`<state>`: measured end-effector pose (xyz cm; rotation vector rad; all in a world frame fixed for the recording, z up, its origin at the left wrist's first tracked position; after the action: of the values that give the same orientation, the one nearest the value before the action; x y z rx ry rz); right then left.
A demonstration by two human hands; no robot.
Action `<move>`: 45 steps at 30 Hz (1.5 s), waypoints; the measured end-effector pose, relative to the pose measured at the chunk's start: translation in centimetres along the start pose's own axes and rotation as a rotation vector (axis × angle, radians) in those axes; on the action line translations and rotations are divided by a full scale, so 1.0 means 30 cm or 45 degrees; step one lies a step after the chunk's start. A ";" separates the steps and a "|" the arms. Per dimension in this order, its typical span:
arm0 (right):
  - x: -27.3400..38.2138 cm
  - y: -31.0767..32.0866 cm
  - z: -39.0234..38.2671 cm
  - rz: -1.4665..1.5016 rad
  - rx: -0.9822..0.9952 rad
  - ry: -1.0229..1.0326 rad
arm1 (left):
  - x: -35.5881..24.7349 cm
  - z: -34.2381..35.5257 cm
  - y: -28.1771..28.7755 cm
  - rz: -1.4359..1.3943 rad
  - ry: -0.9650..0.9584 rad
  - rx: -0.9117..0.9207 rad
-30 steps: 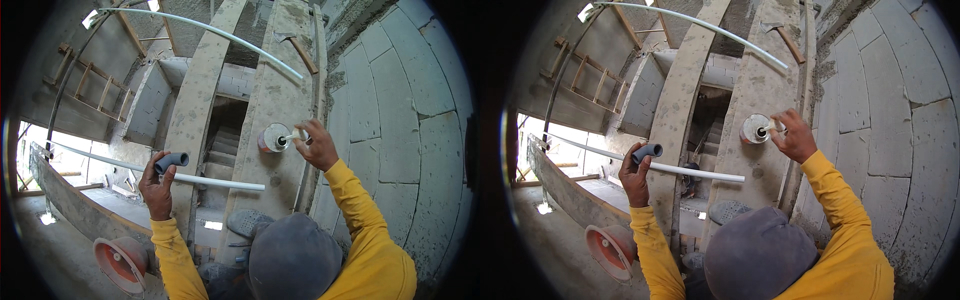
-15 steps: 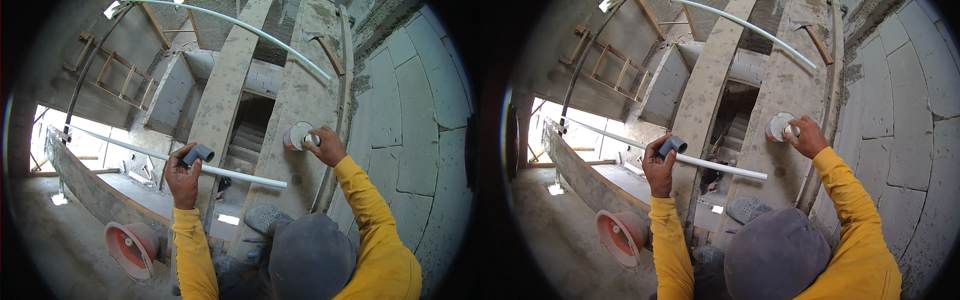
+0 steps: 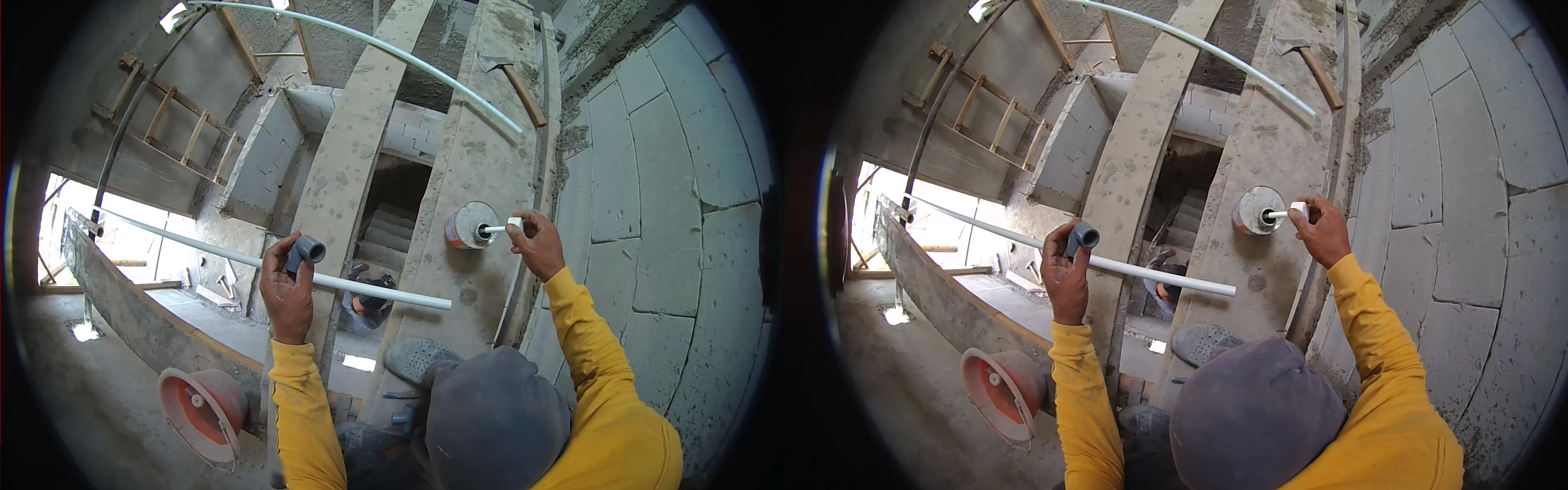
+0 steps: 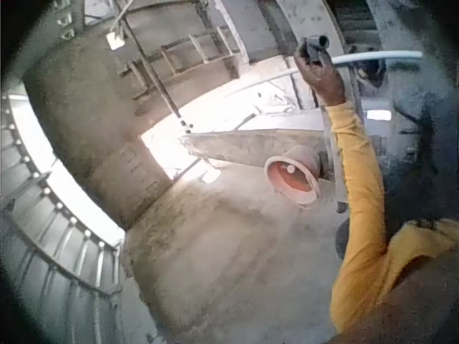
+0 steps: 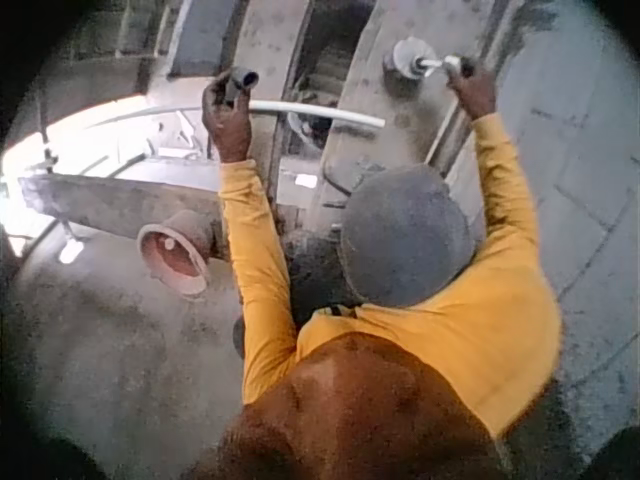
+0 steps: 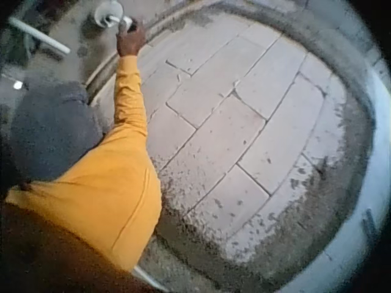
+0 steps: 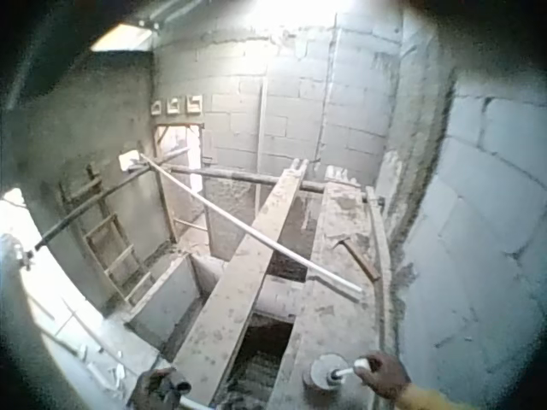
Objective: The person applies adhesive from a can to a PVC pipe fitting and attaches it onto a PVC pipe by hand. The person then aligns the pipe along a wall groove and positions long pipes across the scaffolding.
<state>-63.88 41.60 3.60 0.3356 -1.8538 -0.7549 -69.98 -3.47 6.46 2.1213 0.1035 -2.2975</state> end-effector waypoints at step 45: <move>0.754 -0.421 -0.200 0.327 0.336 0.990 | -0.006 -0.028 0.053 0.531 0.064 -0.070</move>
<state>-69.01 17.46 13.51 0.4680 -1.2131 -0.1487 -69.04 -5.02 6.52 1.9485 -0.2484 -1.9788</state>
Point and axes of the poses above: each hand's wrist, its own z-axis towards the middle knuckle, its own y-axis out of the back of the hand, x = y × z, the point moved 9 cm from there along z, towards the middle knuckle, and after that the axes turned 4 degrees about -z, right-handed, at the moved point
